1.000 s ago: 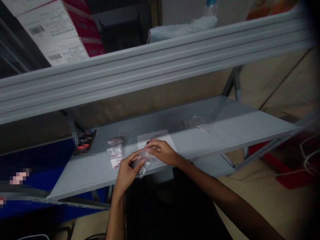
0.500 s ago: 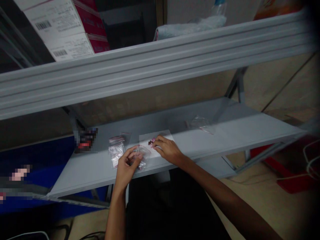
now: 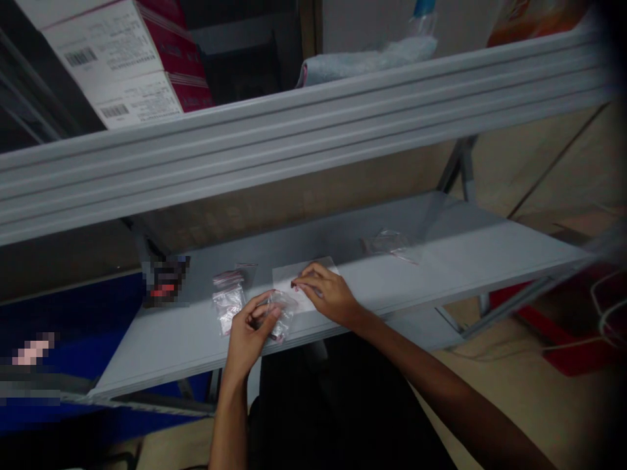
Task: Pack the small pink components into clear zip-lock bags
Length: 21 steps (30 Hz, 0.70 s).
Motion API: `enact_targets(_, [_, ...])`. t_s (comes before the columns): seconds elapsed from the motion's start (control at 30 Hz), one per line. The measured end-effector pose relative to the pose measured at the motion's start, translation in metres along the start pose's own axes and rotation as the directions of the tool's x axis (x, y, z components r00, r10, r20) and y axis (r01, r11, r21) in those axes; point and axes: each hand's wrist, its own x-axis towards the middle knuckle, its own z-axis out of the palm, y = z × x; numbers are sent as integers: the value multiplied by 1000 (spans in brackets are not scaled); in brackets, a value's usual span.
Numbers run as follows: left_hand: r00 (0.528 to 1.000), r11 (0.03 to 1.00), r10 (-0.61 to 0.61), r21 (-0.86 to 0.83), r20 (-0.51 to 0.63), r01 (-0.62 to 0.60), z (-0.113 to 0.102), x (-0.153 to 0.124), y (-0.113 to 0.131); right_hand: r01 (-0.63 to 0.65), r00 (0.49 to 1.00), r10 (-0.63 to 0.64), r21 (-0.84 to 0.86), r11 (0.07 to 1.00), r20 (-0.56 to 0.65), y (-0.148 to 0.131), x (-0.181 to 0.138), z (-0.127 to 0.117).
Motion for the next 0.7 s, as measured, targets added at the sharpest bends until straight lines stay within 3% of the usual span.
enact_targets(0.1, [999, 997, -24, -70, -40, 21, 1, 0, 1, 32, 995, -13, -188, 982, 102, 11, -3, -1])
enact_targets(0.27, [998, 995, -48, -93, -27, 46, 2, -1, 0, 82, 983, -25, -311, 947, 182, 8, -3, -1])
enact_targets(0.53, [995, 996, -22, 90, 98, 13, 1, -1, 3, 37, 973, 27, -270, 962, 229, 6, 1, -4])
enact_targets(0.7, [997, 991, -8, 134, 81, -3, 0, -1, 5, 60, 974, -3, -246, 967, 227, 4, 1, -4])
